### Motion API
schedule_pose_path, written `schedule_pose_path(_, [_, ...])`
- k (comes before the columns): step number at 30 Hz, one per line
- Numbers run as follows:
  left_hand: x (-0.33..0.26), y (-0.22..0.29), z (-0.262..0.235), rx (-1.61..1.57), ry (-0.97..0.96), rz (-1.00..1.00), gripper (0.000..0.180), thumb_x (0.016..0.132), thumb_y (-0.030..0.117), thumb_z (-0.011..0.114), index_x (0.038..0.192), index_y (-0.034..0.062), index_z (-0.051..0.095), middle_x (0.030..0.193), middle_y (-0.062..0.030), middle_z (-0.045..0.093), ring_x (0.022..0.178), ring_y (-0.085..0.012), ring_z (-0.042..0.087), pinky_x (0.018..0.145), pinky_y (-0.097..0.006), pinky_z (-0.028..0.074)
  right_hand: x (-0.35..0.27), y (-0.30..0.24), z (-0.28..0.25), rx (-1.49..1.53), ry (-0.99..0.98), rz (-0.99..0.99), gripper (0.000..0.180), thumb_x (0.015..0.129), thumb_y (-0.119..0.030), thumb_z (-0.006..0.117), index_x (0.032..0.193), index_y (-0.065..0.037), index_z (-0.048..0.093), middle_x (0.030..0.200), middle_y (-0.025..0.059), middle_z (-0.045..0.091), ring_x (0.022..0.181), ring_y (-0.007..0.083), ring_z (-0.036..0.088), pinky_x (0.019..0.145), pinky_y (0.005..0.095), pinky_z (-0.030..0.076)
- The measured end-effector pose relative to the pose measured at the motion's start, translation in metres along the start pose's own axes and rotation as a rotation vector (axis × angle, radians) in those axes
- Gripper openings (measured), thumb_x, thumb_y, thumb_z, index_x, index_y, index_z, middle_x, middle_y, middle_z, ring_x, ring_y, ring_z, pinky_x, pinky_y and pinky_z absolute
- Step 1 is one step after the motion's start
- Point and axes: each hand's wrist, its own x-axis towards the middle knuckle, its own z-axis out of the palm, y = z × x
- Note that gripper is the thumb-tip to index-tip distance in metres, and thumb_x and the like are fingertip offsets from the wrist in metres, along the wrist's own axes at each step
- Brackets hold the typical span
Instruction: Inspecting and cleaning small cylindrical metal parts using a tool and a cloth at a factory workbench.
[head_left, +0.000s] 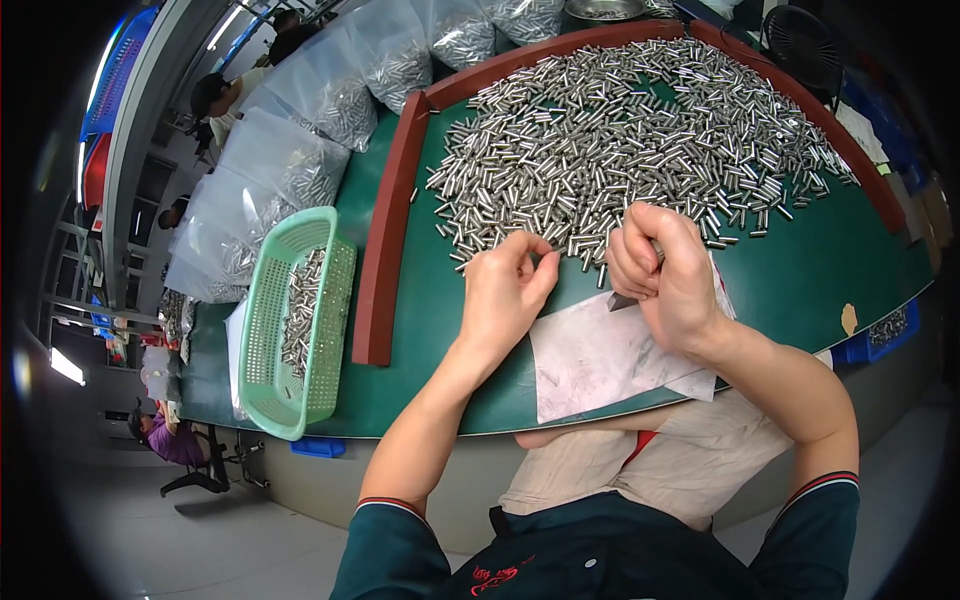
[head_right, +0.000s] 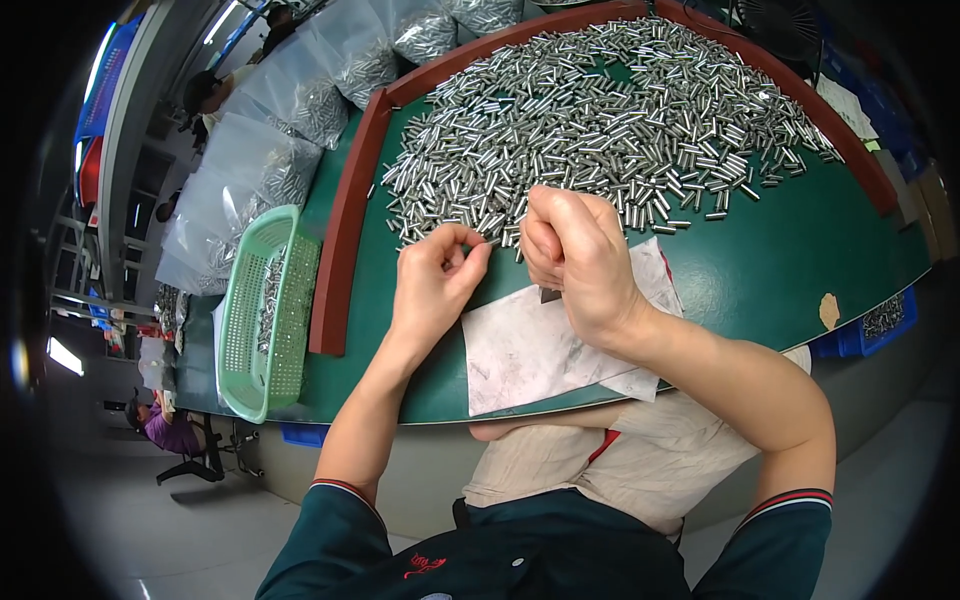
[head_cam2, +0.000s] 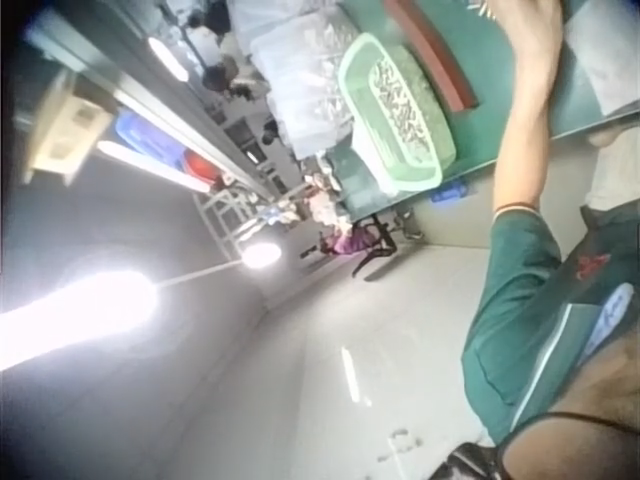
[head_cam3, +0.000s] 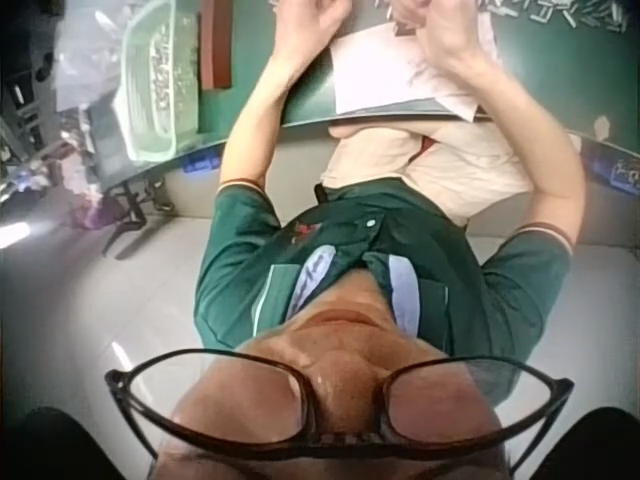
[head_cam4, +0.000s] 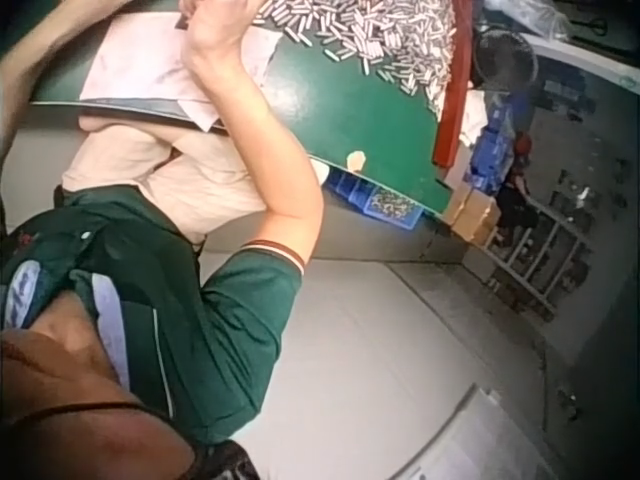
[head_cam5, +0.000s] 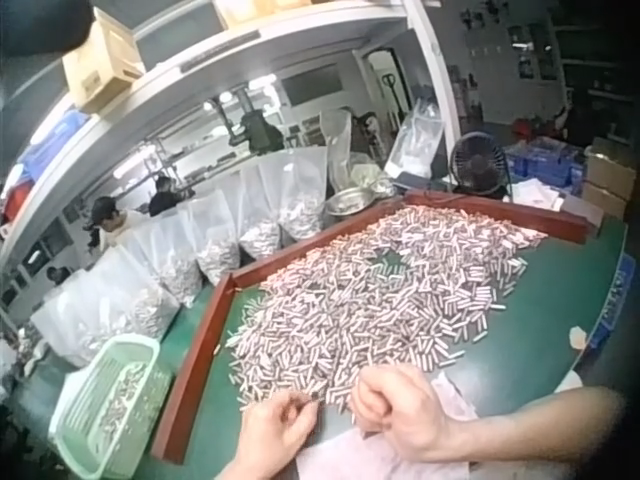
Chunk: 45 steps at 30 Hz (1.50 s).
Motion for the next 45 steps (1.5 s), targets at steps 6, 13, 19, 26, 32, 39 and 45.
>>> schedule_pose_path(6, [0.005,-0.005,-0.021,-1.193,-0.331,-0.545,0.003,0.082,0.007,0.052,0.081,0.0044,0.052,0.067,-0.0036,0.054,0.044,-0.0015,0.028,0.041,-0.016,0.022,-0.001,-0.002,0.0,-0.005,0.011,0.006,0.035,0.085,-0.018,0.036,0.051,-0.01,0.03,0.044,-0.0026,0.028,0.038,0.0049,0.019,0.037,0.0222,0.016])
schedule_pose_path(13, [0.004,-0.011,-0.02,-1.252,-0.368,-0.539,0.013,0.085,0.004,0.049,0.096,0.0007,0.054,0.078,-0.0065,0.057,0.048,-0.0023,0.031,0.045,-0.016,0.028,0.0,0.0,0.001,0.004,0.007,0.009,0.036,0.085,-0.019,0.037,0.051,-0.01,0.03,0.044,-0.003,0.028,0.037,0.005,0.019,0.037,0.0222,0.016])
schedule_pose_path(19, [0.004,-0.012,-0.018,-1.264,-0.395,-0.517,0.014,0.086,0.006,0.048,0.097,-0.0007,0.054,0.078,-0.0063,0.056,0.049,-0.0028,0.031,0.046,-0.016,0.029,0.0,-0.001,0.0,0.006,0.008,0.004,0.037,0.085,-0.019,0.037,0.05,-0.01,0.03,0.044,-0.003,0.028,0.038,0.0051,0.019,0.037,0.0223,0.017])
schedule_pose_path(26, [0.004,-0.01,-0.019,-1.266,-0.405,-0.525,0.015,0.087,0.009,0.047,0.097,-0.0008,0.053,0.078,-0.0063,0.056,0.049,-0.0027,0.032,0.046,-0.016,0.028,0.0,-0.001,0.001,-0.003,0.008,0.006,0.037,0.086,-0.019,0.037,0.051,-0.01,0.03,0.044,-0.0029,0.028,0.038,0.0052,0.02,0.037,0.0221,0.017])
schedule_pose_path(32, [0.005,-0.01,-0.02,-1.254,-0.408,-0.531,0.018,0.089,0.015,0.044,0.095,0.0,0.053,0.077,-0.0073,0.056,0.048,-0.004,0.031,0.045,-0.018,0.027,0.0,-0.001,0.0,-0.004,0.009,0.012,0.037,0.086,-0.019,0.037,0.05,-0.01,0.03,0.044,-0.0029,0.028,0.037,0.0052,0.019,0.037,0.0223,0.017])
schedule_pose_path(39, [0.004,-0.014,-0.019,-0.841,-0.178,-0.354,0.027,0.09,0.024,0.043,0.077,0.0025,0.054,0.056,0.0017,0.041,0.048,-0.0041,0.031,0.043,-0.02,0.025,0.0,-0.001,0.0,0.002,0.006,0.015,0.036,0.085,-0.019,0.037,0.05,-0.01,0.031,0.044,-0.0026,0.029,0.038,0.0049,0.019,0.037,0.022,0.017])
schedule_pose_path(45, [0.002,-0.002,0.001,0.088,0.051,0.043,0.012,0.071,0.009,0.066,0.077,0.0006,0.06,0.046,-0.0008,0.038,0.042,-0.0069,0.035,0.041,-0.023,0.03,-0.001,-0.002,0.001,-0.001,0.005,0.007,0.036,0.085,-0.019,0.037,0.051,-0.01,0.031,0.044,-0.0026,0.029,0.038,0.005,0.019,0.037,0.0218,0.017])
